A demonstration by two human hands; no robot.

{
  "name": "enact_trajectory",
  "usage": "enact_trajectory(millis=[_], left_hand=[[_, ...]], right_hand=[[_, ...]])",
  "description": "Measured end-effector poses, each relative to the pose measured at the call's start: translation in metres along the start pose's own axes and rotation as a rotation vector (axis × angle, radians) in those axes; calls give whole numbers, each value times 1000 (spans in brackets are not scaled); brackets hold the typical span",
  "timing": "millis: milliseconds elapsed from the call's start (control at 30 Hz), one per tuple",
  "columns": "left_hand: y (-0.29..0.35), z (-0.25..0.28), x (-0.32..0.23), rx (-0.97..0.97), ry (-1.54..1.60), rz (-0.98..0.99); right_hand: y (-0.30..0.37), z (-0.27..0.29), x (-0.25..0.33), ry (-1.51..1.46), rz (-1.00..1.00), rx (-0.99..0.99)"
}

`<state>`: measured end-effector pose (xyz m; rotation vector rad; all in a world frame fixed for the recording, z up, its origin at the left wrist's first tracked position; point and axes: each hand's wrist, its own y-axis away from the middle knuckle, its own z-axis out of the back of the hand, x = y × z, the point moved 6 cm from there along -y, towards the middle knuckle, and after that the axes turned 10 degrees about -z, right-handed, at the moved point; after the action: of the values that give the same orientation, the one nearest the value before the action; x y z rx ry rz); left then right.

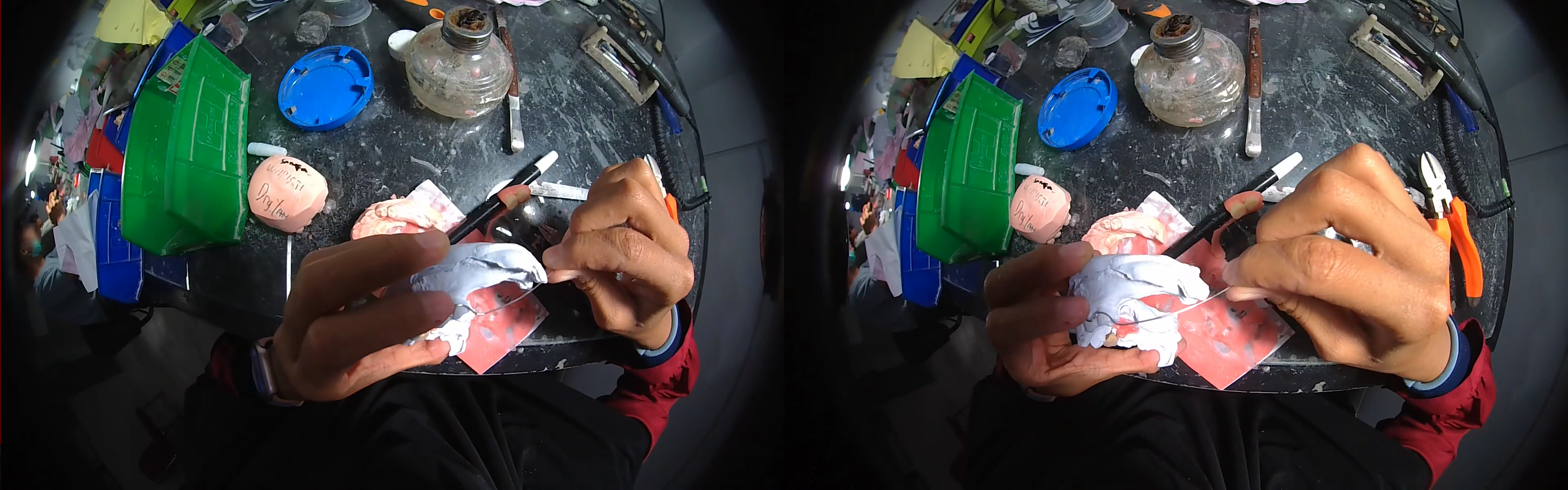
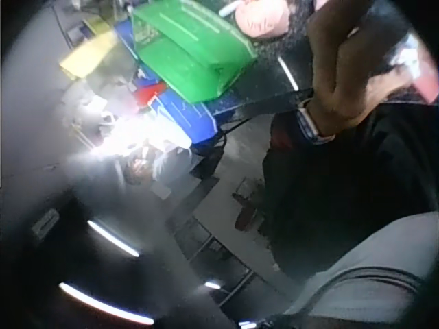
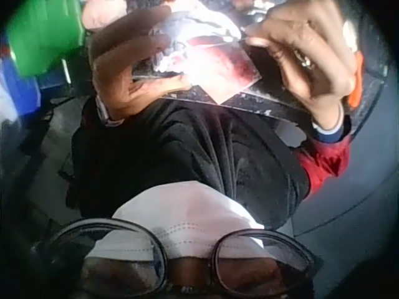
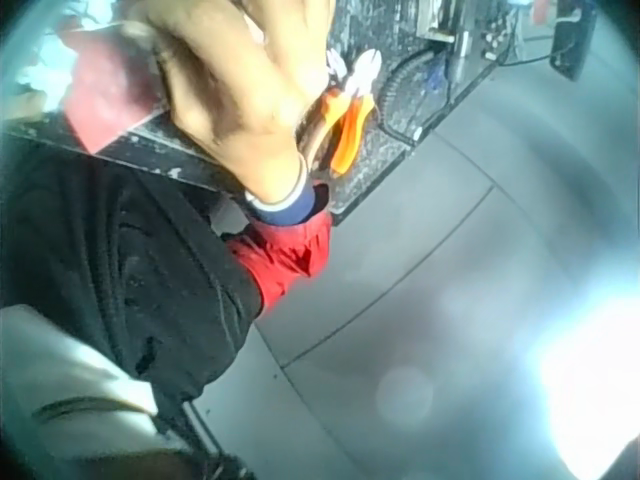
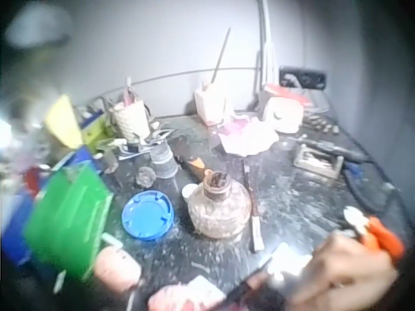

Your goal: The person bends a thin metal wire using pliers and then places the wire against a white dental cast. The person repeatedly trims and shapes the wire with the pliers while checking the fit against the cast.

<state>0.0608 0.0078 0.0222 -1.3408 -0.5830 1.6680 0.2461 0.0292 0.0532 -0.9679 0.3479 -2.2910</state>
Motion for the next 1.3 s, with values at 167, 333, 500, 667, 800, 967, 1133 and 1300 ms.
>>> enact_trajectory(millis=[167, 333, 500, 667, 800, 967, 1133, 1300], left_hand=[[1, 1, -1, 26, -29, 0], [4, 0, -1, 30, -54, -29], [6, -4, -1, 7, -42, -77], [7, -6, -2, 10, -80, -147], [8, -6, -2, 6, -90, -154], [8, -6, -4, 1, -63, -136], [7, -3, -3, 78, -62, -55], [9, -3, -2, 82, -71, -30]], right_hand=[[1, 4, 0, 63, 37, -27], [5, 9, 13, 217, 146, -164], [18, -4, 43, 428, 241, -294], [17, -16, 46, 441, 181, -357], [15, -21, 47, 446, 183, -364], [12, -21, 45, 381, 170, -357], [11, -22, 47, 431, 171, -315], [15, -24, 49, 475, 168, -380]])
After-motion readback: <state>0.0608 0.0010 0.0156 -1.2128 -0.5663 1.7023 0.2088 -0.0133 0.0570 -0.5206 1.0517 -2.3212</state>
